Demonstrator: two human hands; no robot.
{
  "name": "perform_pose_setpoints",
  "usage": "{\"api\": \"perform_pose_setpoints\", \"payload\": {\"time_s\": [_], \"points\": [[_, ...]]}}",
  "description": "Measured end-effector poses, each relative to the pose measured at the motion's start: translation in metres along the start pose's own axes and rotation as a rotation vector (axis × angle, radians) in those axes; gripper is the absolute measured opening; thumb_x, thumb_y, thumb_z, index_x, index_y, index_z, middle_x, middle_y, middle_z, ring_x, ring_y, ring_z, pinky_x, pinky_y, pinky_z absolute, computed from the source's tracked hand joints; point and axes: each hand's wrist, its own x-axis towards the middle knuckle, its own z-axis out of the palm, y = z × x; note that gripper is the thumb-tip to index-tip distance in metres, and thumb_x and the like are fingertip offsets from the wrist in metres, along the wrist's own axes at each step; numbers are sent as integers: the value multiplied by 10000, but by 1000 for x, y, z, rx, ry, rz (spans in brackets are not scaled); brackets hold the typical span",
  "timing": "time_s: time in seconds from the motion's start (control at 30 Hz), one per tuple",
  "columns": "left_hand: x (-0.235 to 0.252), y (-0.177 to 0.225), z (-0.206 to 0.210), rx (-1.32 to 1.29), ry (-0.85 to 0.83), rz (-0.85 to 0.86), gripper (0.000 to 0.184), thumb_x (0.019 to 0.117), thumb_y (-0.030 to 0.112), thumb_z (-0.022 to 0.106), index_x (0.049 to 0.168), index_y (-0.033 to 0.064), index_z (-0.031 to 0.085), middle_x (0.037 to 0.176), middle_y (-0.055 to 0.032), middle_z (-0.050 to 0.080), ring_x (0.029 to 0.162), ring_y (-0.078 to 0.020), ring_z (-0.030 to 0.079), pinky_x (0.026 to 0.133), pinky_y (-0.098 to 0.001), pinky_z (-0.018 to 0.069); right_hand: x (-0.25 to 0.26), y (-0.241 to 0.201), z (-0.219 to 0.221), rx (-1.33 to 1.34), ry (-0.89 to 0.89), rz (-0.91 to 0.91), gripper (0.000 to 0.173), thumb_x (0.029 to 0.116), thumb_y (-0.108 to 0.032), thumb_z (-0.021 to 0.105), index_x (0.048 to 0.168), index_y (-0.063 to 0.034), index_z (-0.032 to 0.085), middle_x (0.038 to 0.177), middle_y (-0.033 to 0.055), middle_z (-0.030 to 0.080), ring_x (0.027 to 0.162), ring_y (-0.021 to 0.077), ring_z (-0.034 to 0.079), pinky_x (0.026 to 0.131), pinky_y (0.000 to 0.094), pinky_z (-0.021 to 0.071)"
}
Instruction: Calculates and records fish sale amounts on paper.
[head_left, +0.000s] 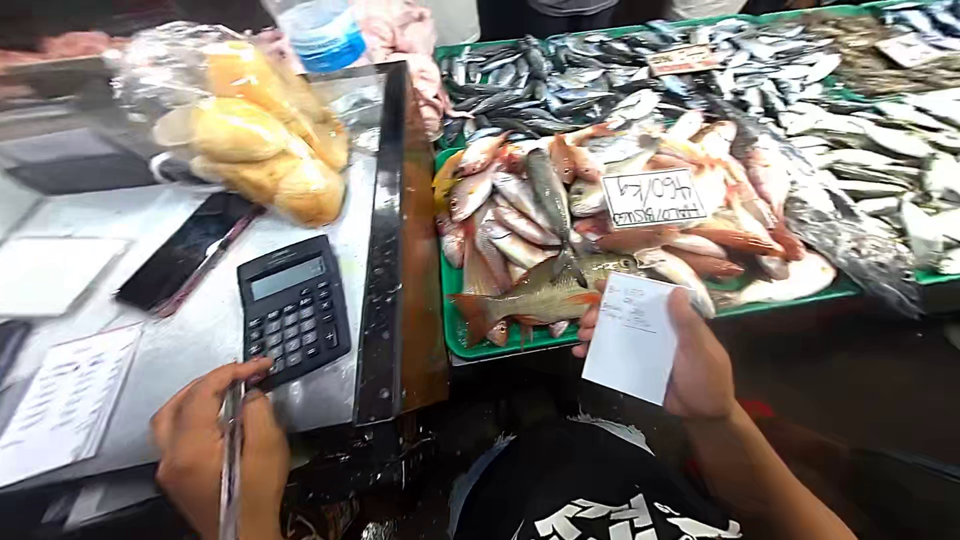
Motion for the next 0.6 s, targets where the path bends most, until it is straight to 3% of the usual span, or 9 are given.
{"api": "perform_pose_setpoints", "payload": {"time_s": [0.1, 0.23, 0.37, 0.47, 0.53, 0.6], "points": [[-1, 3, 1, -22, -7, 2, 336, 927, 144, 458, 1045, -101, 655, 1061, -252, 678, 1104, -320, 597, 997, -418, 446, 1, 2, -2, 10, -28, 12, 729, 953, -660, 540, 1345, -46, 583, 1073, 131, 753, 992, 282, 746, 905, 486, 616], [1, 22, 2, -14, 1, 5, 413, 984, 263, 446, 1052, -60, 694, 1057, -213, 700, 1127, -326, 596, 1021, -459, 427, 1, 0, -3, -55, -19, 34, 682, 925, -680, 552, 1314, -127, 640, 1071, 71, 764, 981, 226, 748, 879, 436, 625], [-1, 21, 4, -23, 61, -41, 370, 1001, 197, 420, 1073, -15, 714, 1100, -143, 725, 1189, -328, 584, 1053, -502, 407, 6, -3, -8, -93, -48, 74, 606, 922, -662, 569, 1290, -194, 676, 1067, 34, 776, 986, 202, 754, 876, 416, 627], [0, 20, 5, -51, 6, -39, 342, 988, 167, 426, 1082, 20, 720, 1128, -95, 729, 1257, -310, 541, 1096, -500, 363, 12, -3, -15, -105, -117, 64, 609, 962, -625, 549, 1322, -143, 644, 1109, 47, 760, 1013, 229, 744, 907, 439, 613], [1, 22, 6, -58, -33, -29, 335, 978, 177, 428, 1096, 36, 709, 1145, -76, 718, 1273, -305, 514, 1100, -501, 334, 14, -1, -10, -142, -113, 15, 596, 978, -597, 550, 1276, -82, 584, 1069, 58, 749, 975, 246, 749, 879, 438, 623], [2, 21, 8, -56, -34, -1, 325, 981, 197, 430, 1104, 52, 693, 1170, -68, 706, 1292, -301, 501, 1108, -499, 326, 13, -2, -14, -139, -111, 35, 609, 978, -612, 533, 1304, -103, 603, 1081, 74, 755, 984, 257, 749, 895, 457, 619]]}}
